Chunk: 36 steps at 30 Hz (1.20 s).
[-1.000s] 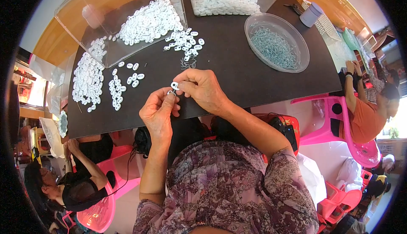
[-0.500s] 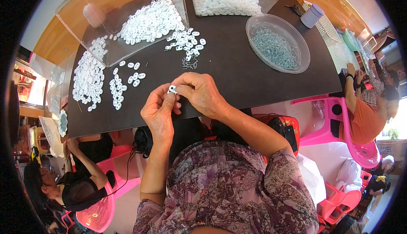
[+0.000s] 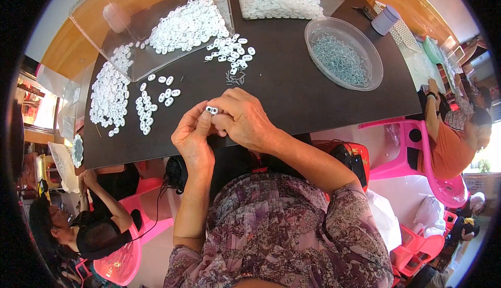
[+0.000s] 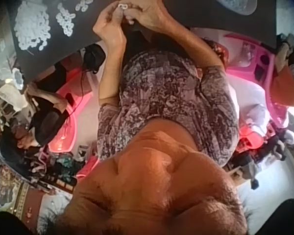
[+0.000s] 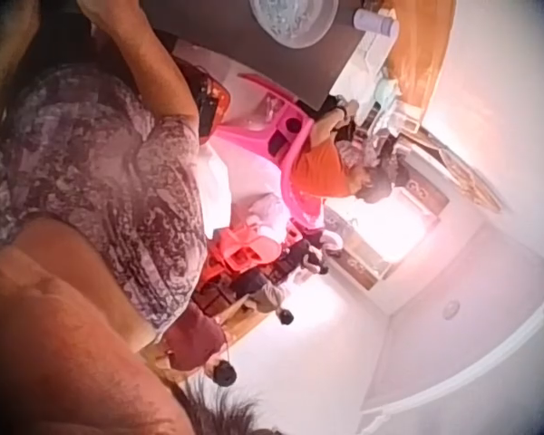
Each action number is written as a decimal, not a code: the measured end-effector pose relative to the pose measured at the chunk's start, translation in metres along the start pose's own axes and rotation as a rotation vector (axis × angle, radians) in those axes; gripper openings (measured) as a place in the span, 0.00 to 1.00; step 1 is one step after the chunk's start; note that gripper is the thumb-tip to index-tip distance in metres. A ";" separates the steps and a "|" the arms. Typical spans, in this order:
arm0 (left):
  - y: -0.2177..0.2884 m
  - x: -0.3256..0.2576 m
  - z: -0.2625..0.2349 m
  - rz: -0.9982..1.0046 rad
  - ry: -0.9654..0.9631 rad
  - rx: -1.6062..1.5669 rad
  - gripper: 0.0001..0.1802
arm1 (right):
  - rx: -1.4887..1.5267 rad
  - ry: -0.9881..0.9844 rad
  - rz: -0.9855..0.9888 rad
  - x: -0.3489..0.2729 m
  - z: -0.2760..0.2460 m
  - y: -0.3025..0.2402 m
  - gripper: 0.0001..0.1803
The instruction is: Assembling small plastic components by inserting metal pins into pre-drilled holes.
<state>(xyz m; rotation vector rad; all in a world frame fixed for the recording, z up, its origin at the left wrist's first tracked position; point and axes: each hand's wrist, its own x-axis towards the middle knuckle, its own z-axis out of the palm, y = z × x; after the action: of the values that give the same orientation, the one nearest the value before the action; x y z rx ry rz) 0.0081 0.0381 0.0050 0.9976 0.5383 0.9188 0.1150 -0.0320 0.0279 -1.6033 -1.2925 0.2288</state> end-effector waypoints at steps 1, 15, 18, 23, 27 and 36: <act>0.000 0.001 0.000 -0.007 0.033 -0.013 0.10 | -0.036 -0.004 -0.046 -0.001 0.000 0.000 0.11; 0.004 -0.002 0.003 -0.047 0.053 0.009 0.08 | -0.165 0.151 -0.234 -0.006 0.007 0.008 0.15; 0.005 -0.002 0.000 -0.035 0.023 0.031 0.09 | -0.102 0.149 -0.177 -0.008 0.007 0.006 0.12; 0.006 -0.004 0.000 -0.031 -0.016 0.002 0.10 | -0.052 0.162 -0.177 -0.009 0.006 0.005 0.11; 0.007 -0.005 -0.004 0.057 -0.100 0.050 0.12 | 0.008 0.148 -0.164 -0.011 0.003 0.004 0.12; -0.002 -0.008 -0.008 0.260 -0.105 0.169 0.13 | 0.060 0.173 -0.200 -0.013 0.004 0.000 0.14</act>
<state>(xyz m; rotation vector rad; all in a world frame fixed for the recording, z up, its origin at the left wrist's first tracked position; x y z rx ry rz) -0.0015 0.0344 -0.0007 1.2828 0.4080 1.0561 0.1069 -0.0402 0.0209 -1.3997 -1.2883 0.0050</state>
